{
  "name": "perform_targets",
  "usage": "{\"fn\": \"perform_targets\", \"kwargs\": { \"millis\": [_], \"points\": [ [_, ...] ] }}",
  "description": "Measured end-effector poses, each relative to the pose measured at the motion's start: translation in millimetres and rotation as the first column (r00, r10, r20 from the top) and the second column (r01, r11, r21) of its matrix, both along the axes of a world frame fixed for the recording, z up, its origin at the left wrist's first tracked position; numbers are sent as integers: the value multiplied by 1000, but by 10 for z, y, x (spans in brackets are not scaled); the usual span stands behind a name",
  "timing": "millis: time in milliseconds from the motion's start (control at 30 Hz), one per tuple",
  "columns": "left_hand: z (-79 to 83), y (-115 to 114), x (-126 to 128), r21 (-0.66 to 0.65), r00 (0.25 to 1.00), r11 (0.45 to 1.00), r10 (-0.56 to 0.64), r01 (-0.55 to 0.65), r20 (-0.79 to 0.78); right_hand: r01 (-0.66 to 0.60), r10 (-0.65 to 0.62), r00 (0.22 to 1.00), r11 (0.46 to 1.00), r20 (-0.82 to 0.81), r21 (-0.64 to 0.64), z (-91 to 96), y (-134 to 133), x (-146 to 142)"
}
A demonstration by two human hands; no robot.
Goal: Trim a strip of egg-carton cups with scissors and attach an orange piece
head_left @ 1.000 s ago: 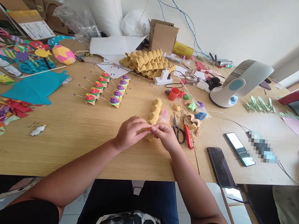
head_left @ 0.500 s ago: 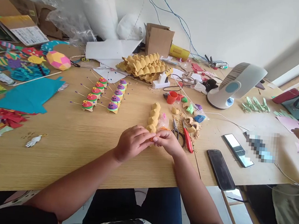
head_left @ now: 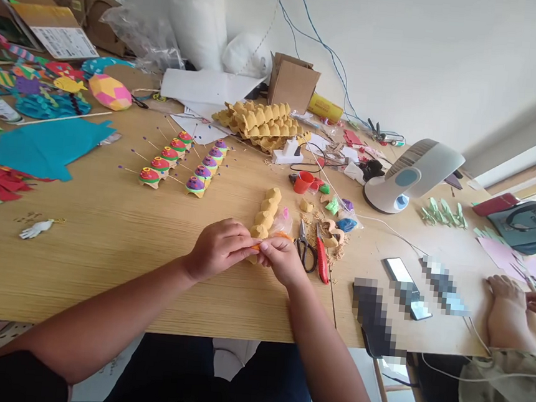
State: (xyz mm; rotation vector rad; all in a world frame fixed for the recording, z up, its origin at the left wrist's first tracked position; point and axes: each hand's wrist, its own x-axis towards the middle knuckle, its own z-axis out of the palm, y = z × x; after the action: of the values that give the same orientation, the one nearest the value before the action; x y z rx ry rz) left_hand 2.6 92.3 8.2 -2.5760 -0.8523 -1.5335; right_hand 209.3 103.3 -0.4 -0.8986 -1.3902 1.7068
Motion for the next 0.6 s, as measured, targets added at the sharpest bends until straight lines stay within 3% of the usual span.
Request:
{"fn": "perform_targets", "kwargs": {
  "millis": [267, 600],
  "points": [
    [-25, 28, 2, 42, 998, 999, 15, -13, -53, 119, -119, 993, 993, 2, -13, 2, -45, -58],
    [-42, -4, 49, 31, 998, 998, 55, -55, 13, 206, -231, 969, 949, 82, 240, 26, -100, -123]
  ]
}}
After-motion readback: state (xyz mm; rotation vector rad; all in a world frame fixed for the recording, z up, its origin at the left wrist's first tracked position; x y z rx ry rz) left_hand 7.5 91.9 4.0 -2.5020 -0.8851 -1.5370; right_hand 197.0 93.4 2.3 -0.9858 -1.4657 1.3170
